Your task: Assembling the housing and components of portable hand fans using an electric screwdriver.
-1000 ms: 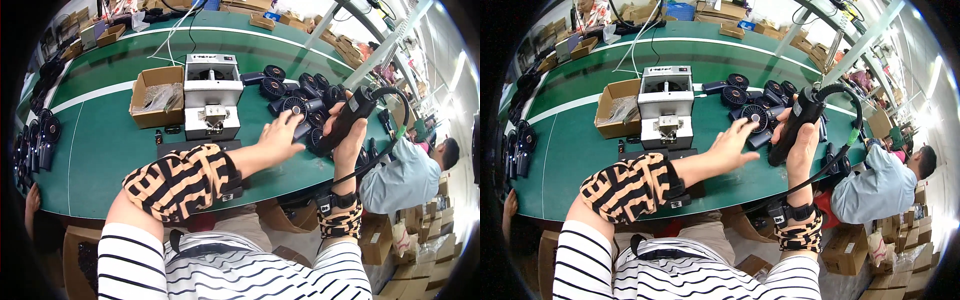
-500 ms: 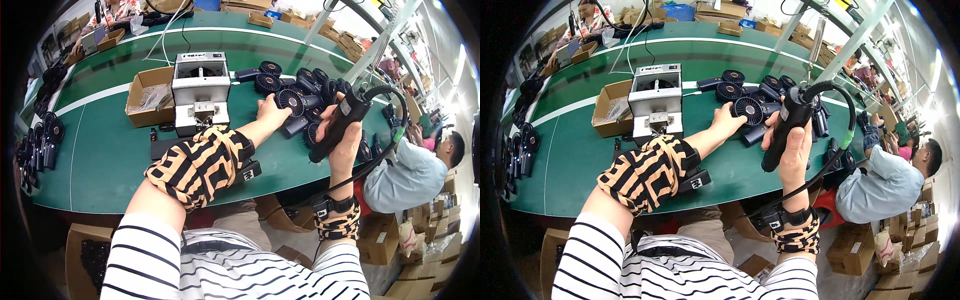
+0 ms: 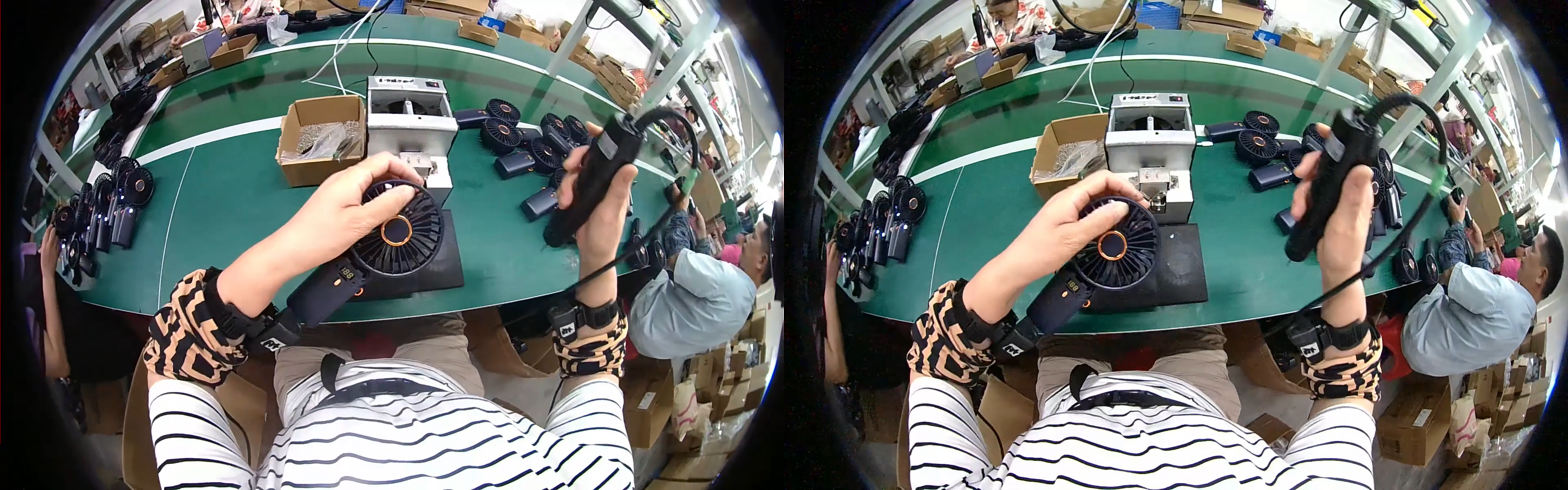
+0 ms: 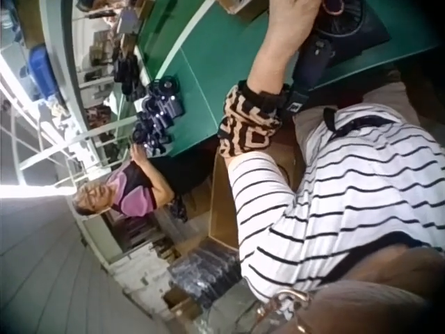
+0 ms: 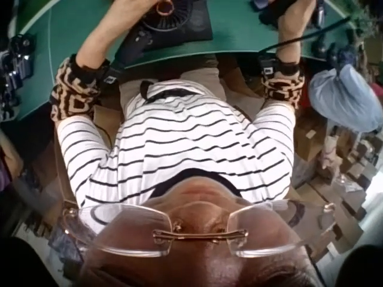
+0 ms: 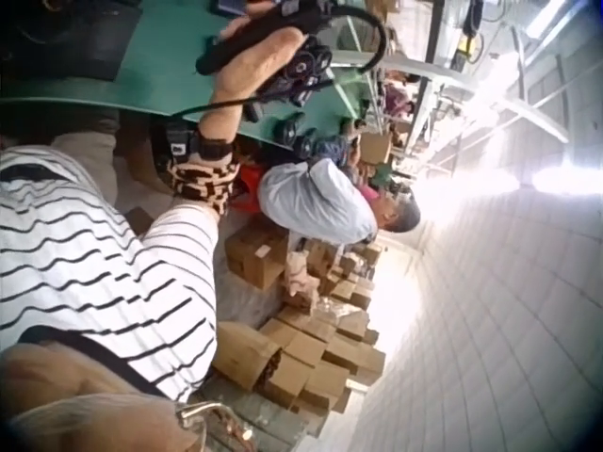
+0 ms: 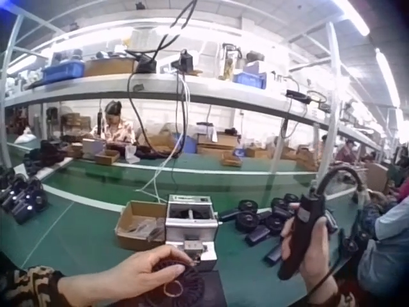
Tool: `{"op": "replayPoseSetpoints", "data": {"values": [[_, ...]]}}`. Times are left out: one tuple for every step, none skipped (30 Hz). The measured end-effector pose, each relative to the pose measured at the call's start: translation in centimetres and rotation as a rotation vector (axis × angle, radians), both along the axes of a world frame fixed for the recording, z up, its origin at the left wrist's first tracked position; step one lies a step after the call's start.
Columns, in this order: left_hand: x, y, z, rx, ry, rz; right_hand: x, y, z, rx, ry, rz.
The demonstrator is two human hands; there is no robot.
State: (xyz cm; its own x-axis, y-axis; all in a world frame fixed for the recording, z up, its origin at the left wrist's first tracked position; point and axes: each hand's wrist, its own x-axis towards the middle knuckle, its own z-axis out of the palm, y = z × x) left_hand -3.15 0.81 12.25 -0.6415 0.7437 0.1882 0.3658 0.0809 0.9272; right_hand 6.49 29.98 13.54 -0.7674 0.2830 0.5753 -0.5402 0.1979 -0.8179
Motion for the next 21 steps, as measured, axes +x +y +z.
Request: {"op": "replayPoseSetpoints", "data": {"values": [[-0.1,0.0,-0.4,-0.086,0.031,-0.042,-1.5,-1.3,-0.1,-0.023,0.003,0.065],[-0.2,0.4,-0.9,-0.171,0.061,-0.086,-3.0,-2.6,-0.1,-0.044,0.006,0.128],[-0.6,0.9,-2.1,-0.17,0.144,-0.17,-4.4,-4.2,0.1,-0.04,0.025,0.161],[-1.1,1.7,-3.8,-0.167,0.229,-0.26,-5.5,-5.8,0.5,-0.032,0.045,0.186],[-1.6,2.3,-5.7,-0.148,0.284,-0.3,-7.0,-7.3,0.6,-0.056,0.067,0.231],[-2.0,2.6,-6.7,-0.125,0.27,-0.242,-8.0,-8.6,0.9,-0.058,0.101,0.262],[-2.1,2.3,-7.1,-0.115,0.325,-0.137,-8.9,-9.6,1.0,-0.043,0.131,0.266],[-2.1,1.9,-7.3,-0.106,0.38,-0.03,-9.7,-10.5,1.1,-0.029,0.16,0.27],[-1.8,1.2,-7.1,-0.125,0.454,0.017,-10.4,-10.7,1.1,-0.018,0.198,0.294],[-1.0,0.3,-6.8,-0.123,0.449,0.015,-10.8,-10.9,0.9,-0.01,0.205,0.291],[0.0,-1.0,-6.3,-0.186,0.515,0.09,-11.2,-10.9,0.7,-0.007,0.208,0.289],[0.8,-2.5,-6.0,-0.25,0.58,0.169,-11.6,-11.0,0.4,-0.005,0.213,0.291],[1.5,-3.9,-5.9,-0.314,0.587,0.184,-11.7,-11.0,0.4,-0.003,0.213,0.287],[2.0,-5.0,-6.0,-0.378,0.594,0.198,-11.9,-11.0,0.3,-0.015,0.218,0.299],[2.5,-5.7,-6.3,-0.395,0.575,0.235,-12.1,-11.2,0.0,-0.03,0.221,0.318],[2.6,-6.0,-6.8,-0.396,0.571,0.235,-12.3,-11.3,-0.3,-0.031,0.217,0.318],[2.5,-6.2,-7.4,-0.391,0.538,0.237,-12.5,-11.4,-0.6,-0.029,0.219,0.304],[2.5,-6.4,-7.7,-0.387,0.506,0.244,-12.6,-11.7,-0.7,-0.028,0.223,0.296],[2.7,-6.1,-7.9,-0.335,0.515,0.268,-12.6,-12.1,-0.8,-0.02,0.239,0.285],[2.8,-5.8,-8.0,-0.336,0.512,0.27,-12.5,-12.2,-0.9,-0.021,0.236,0.287],[2.9,-5.3,-8.1,-0.312,0.522,0.257,-12.6,-12.3,-1.1,-0.022,0.224,0.264]]}}
